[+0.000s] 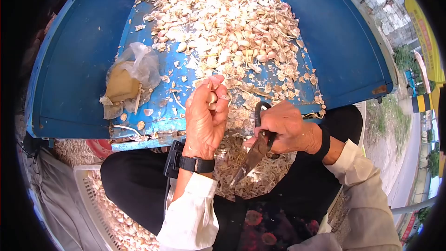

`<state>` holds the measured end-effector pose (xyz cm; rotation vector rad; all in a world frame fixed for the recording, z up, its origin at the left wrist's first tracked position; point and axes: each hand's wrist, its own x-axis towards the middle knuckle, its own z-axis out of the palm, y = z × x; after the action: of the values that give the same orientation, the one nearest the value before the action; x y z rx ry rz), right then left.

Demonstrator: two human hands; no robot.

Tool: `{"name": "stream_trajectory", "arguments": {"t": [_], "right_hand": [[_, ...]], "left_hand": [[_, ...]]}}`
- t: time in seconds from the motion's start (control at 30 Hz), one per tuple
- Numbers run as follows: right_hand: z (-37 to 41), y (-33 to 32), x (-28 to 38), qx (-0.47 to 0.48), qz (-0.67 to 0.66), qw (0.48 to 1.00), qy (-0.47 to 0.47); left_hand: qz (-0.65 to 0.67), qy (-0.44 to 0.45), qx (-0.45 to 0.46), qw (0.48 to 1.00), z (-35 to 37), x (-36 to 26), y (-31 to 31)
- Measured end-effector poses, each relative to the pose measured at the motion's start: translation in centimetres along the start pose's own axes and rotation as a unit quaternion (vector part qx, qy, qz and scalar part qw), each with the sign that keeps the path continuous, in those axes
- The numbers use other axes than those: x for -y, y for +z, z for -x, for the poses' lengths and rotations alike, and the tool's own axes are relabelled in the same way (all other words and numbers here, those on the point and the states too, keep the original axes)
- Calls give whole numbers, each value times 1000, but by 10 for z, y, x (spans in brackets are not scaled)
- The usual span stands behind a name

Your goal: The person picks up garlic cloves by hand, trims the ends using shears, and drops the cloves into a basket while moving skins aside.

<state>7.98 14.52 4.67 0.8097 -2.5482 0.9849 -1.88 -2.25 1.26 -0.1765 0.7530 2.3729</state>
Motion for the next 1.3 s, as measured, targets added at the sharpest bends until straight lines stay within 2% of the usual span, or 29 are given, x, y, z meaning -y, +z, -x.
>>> {"name": "stream_trajectory", "arguments": {"t": [0.07, 0.13, 0.2, 0.3, 0.4, 0.43, 0.5, 0.53, 0.6, 0.67, 0.7, 0.8, 0.83, 0.87, 0.93, 1.03, 1.13, 1.3], "right_hand": [[-9, -20, -1, -41, 66, 990, 116], [-27, -37, -18, -85, 70, 947, 301], [-28, -50, -65, -84, 117, 930, 337], [-28, -44, -114, -37, 201, 935, 288], [-31, -30, -133, 4, 269, 924, 272], [-31, -29, -135, -8, 205, 933, 295], [-36, -34, -115, -11, 163, 939, 302], [-40, -37, -100, -15, 125, 944, 305], [-48, -40, -66, -3, 112, 952, 286], [-55, -39, -42, 48, 48, 980, 189], [-57, -36, -37, 64, 4, 982, 180], [-55, -38, -33, 30, 58, 980, 189], [-51, -41, -28, -13, 53, 971, 235], [-47, -45, -23, -12, 51, 972, 229], [-36, -53, -10, 61, 129, 943, 299], [-17, -46, -9, 100, 144, 947, 267], [-14, -42, -8, 100, 184, 947, 242], [-14, -42, -9, 122, 166, 944, 258]], "left_hand": [[16, 2, -24, 1000, 1, 3, 2], [25, -14, 8, 1000, 2, 4, 1], [25, -37, 56, 997, 5, 3, -1], [12, -55, 35, 998, 5, 9, 3], [-4, -72, 47, 996, -3, 17, -9], [-55, -78, 29, 995, -1, 16, -4], [-152, -76, -5, 985, 1, 16, 10], [-153, -77, -8, 985, 1, 17, 15], [-237, -36, -9, 971, 1, 21, 22], [-242, -35, 10, 970, -2, 26, 15], [-244, -39, 37, 968, -4, 28, 9], [-213, -38, 64, 974, 0, 22, 3], [-160, -26, 64, 985, 2, 17, 3], [-107, -15, 66, 992, 5, 14, 3], [-96, -1, 56, 994, 9, 11, 2], [-85, 13, 78, 993, 12, 12, 5], [-103, 27, 55, 993, 14, 16, 5], [-135, 53, 104, 984, 13, 11, -3]]}}
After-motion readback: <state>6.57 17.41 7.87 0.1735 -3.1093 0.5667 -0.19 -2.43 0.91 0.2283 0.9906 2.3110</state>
